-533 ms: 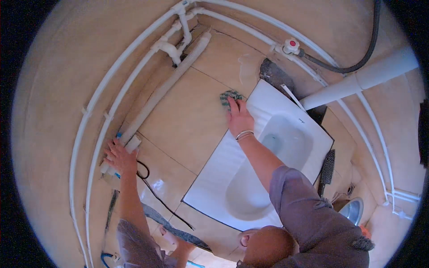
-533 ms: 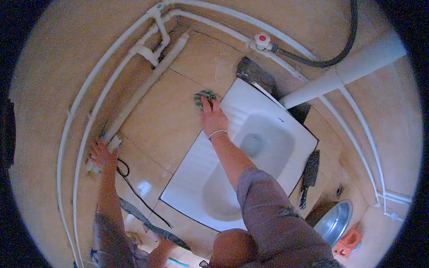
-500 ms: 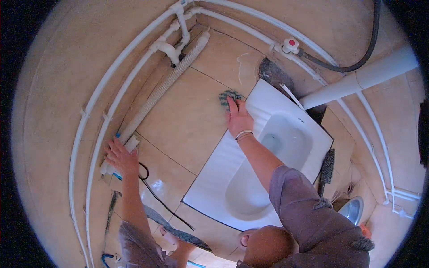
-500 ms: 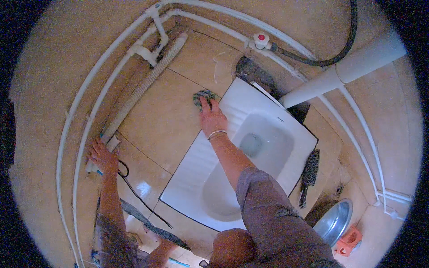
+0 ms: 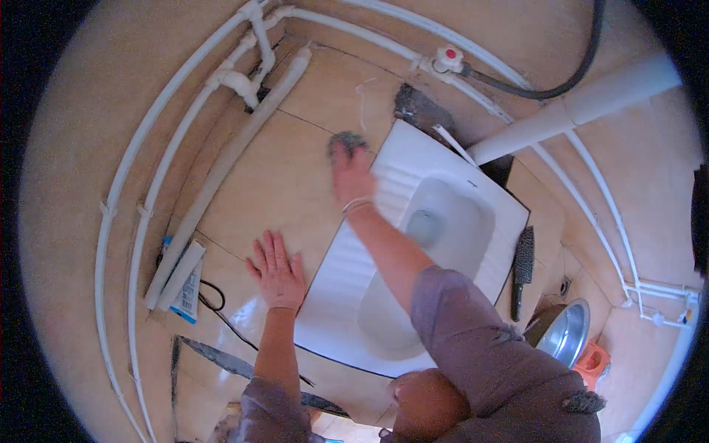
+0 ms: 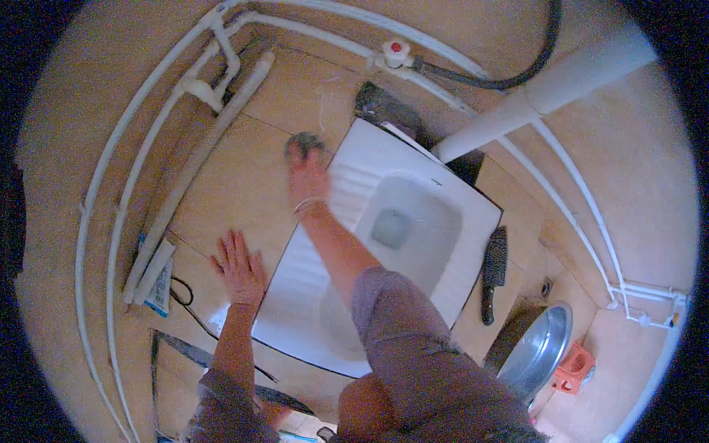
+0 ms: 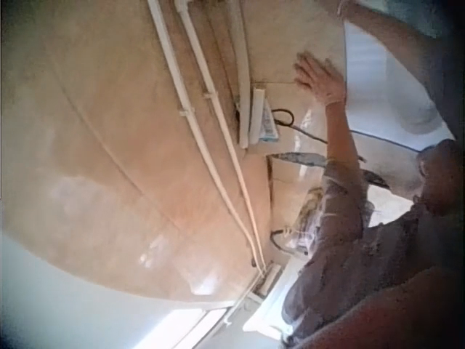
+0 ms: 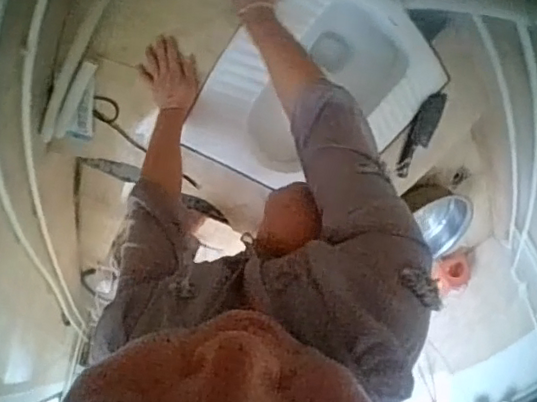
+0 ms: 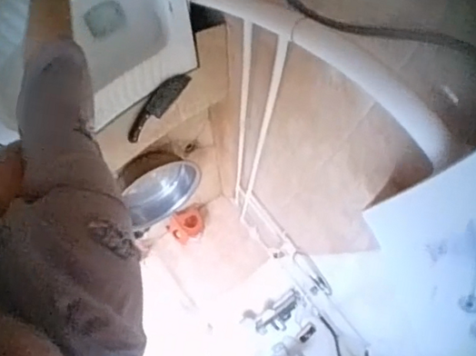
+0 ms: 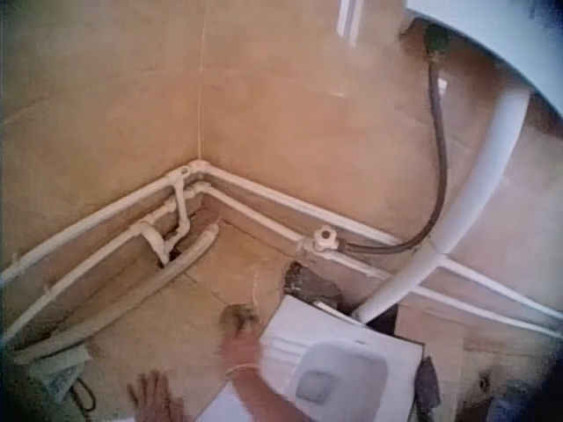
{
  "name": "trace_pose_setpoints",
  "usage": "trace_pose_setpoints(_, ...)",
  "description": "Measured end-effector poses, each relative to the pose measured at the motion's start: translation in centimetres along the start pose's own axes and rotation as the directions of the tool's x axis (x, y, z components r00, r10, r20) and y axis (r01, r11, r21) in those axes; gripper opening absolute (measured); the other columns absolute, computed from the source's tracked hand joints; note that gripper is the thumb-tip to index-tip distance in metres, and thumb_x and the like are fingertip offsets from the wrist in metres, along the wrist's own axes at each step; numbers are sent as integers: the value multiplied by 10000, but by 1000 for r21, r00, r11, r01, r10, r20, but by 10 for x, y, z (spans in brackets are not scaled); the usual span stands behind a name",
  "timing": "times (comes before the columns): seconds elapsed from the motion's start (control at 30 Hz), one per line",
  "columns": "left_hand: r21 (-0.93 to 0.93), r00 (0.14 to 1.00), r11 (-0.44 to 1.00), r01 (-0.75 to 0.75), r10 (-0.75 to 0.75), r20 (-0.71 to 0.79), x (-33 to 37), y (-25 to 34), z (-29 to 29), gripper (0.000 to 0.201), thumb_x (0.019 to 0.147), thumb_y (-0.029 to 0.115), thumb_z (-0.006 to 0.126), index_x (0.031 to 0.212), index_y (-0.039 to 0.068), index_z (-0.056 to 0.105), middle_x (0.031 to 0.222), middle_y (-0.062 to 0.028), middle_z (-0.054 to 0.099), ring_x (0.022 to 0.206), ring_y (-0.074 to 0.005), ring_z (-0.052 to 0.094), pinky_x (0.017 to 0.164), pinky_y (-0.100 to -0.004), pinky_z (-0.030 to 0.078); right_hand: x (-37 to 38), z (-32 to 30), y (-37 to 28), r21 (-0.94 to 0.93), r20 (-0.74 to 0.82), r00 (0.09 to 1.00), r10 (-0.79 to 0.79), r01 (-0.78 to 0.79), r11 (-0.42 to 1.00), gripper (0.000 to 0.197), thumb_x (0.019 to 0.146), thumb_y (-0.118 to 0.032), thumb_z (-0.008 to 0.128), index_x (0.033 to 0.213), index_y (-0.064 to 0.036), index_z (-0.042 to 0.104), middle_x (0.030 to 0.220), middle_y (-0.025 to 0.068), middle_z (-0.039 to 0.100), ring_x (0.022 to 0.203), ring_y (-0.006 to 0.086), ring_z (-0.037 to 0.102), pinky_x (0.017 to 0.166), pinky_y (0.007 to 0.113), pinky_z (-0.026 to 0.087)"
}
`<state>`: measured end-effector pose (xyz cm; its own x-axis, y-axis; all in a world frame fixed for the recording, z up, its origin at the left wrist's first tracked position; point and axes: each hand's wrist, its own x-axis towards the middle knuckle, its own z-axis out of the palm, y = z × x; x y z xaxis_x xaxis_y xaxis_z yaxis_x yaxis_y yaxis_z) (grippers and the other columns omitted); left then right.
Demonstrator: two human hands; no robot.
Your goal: The person scrapes bathroom floor tiles with a cleaver and wipes the floor and a PVC pipe with a cloth and a cleaning agent.
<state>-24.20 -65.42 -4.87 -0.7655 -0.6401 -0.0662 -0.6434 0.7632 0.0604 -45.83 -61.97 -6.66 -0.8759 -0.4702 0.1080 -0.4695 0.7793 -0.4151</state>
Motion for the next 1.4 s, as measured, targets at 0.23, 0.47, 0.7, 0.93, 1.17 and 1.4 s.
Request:
trace_pose_setpoints(0.23,5,995,1000,16,-17,99,-7,-8,-8,491,884,302,299,1343,150,216,1413,-51,131,1296,-292,96,1017,-505,39,-114,-48,-11,308,483,699,-527,428,850,315,860,-312,391,1123,-152,456,1152,159,471,828,351,563,709,415,461)
trace_pose_setpoints(0.47,-4,979,1000,-3,4,204,-75,-7,-9,536,877,294,344,1348,111,165,1408,-73,134,1294,-295,105,1009,-519,84,-114,-161,91,533,628,771,-106,-326,781,319,862,-357,432,1120,-178,487,831,88,601,676,204,567,584,324,458)
trace_pose_setpoints(0.7,-4,917,998,58,-52,396,-77,8,-24,626,834,288,453,1343,94,146,1408,-100,100,1287,-302,119,942,-564,237,-85,-273,168,913,-66,935,348,-84,399,306,850,-166,523,1093,-92,353,843,26,518,684,71,474,581,217,424)
trace_pose_setpoints(0.93,-44,919,992,-121,129,372,-86,-55,36,687,817,319,477,1349,105,98,1413,-104,26,1285,-342,77,908,-586,282,29,-390,117,526,-741,669,55,528,666,263,757,-39,585,1004,-43,495,1271,202,375,1202,251,348,933,321,322)
trace_pose_setpoints(1.17,-132,868,980,-150,195,456,-78,-34,41,785,801,386,477,1325,-19,56,1370,-255,15,1264,-421,16,1033,-484,77,104,-393,99,289,-924,342,170,334,897,595,690,-186,674,1165,-31,351,1065,219,417,945,384,440,836,412,368)
trace_pose_setpoints(1.4,-157,863,986,-50,122,491,-78,-34,35,783,795,378,479,1325,-18,63,1366,-265,9,1262,-424,19,1037,-469,71,71,-295,144,439,-769,595,235,224,870,642,696,-141,673,1200,-14,296,1090,245,399,993,381,420,862,421,358)
